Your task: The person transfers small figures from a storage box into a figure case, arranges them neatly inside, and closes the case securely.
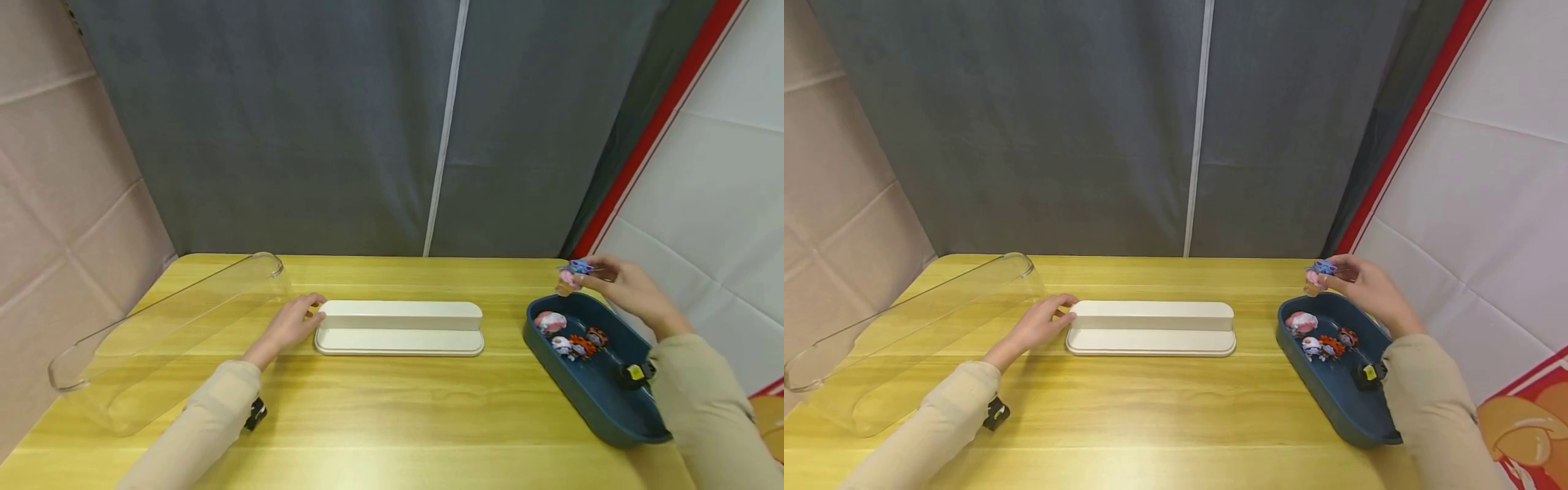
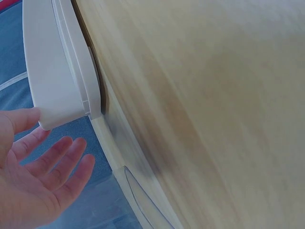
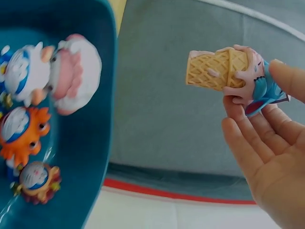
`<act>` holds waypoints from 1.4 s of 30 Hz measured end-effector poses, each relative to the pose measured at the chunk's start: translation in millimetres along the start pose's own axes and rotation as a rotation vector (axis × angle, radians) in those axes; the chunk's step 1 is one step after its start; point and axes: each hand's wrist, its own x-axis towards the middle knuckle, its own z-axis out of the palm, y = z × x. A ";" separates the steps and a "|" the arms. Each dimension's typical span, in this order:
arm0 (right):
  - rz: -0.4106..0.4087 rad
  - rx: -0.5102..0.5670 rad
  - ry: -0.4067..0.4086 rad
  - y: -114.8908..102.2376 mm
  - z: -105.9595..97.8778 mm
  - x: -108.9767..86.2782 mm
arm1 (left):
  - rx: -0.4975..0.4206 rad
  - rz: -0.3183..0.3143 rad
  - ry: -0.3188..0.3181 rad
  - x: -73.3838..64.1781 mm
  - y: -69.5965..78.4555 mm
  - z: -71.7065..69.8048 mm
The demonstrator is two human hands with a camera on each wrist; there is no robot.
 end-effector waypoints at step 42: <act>-0.256 0.191 -0.171 -78.7 64.9 34.2 | -0.002 0.007 0.005 2.3 1.7 3.3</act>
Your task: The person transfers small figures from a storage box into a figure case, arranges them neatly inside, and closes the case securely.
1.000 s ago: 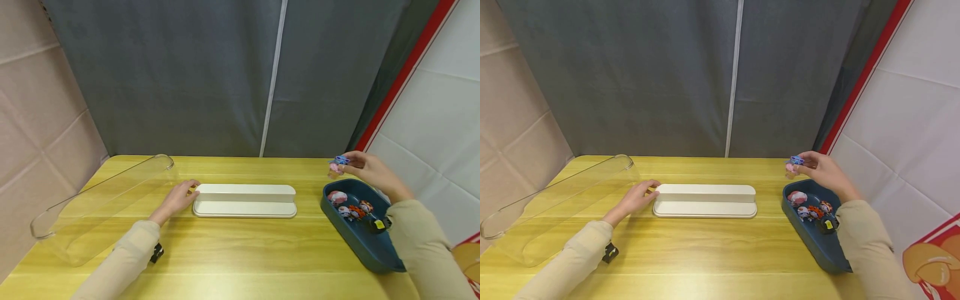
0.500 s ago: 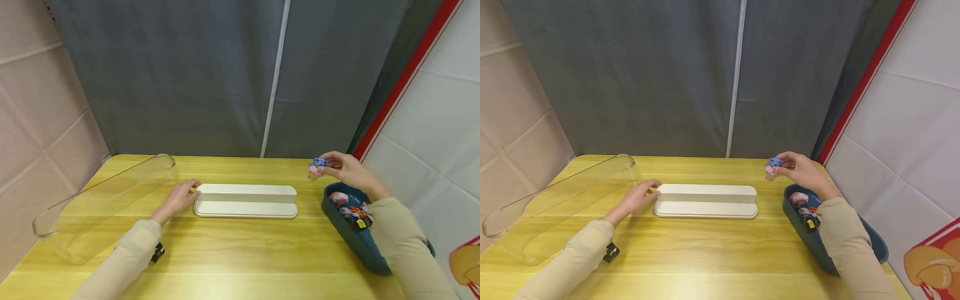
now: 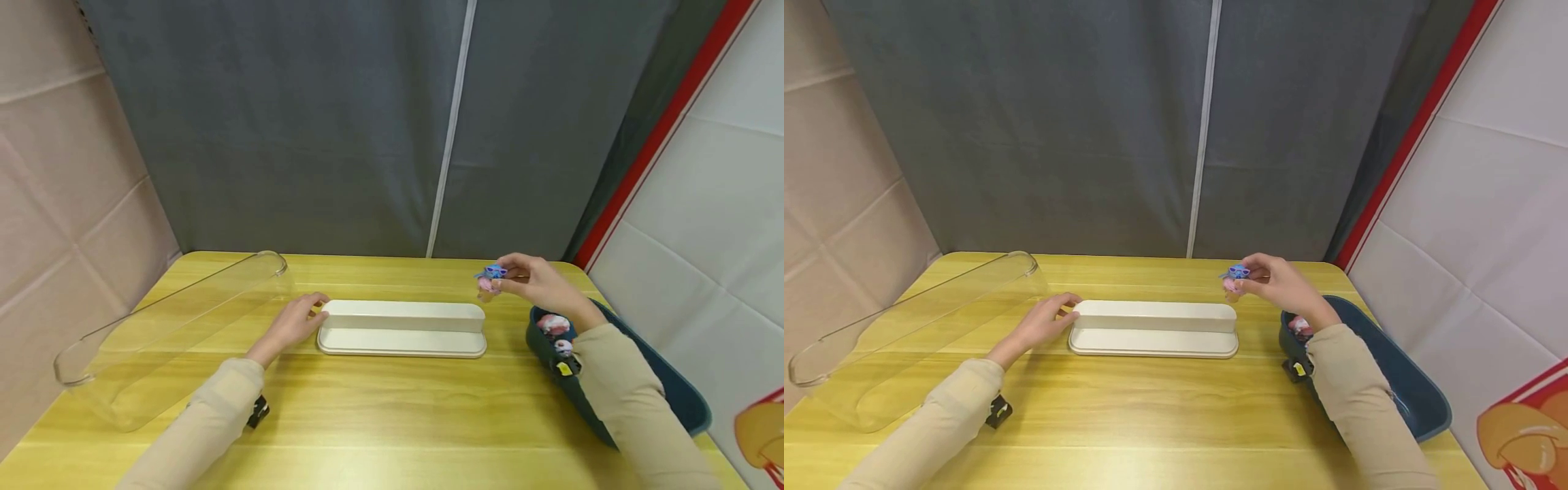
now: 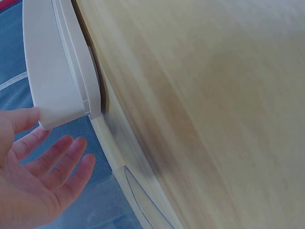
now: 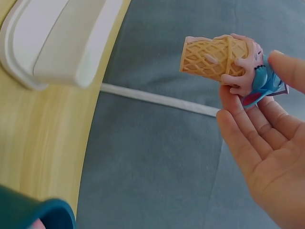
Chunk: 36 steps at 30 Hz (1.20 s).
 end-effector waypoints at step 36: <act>-0.085 0.126 -0.114 -14.9 85.1 36.2 | -0.010 -0.015 -0.009 1.2 4.5 0.6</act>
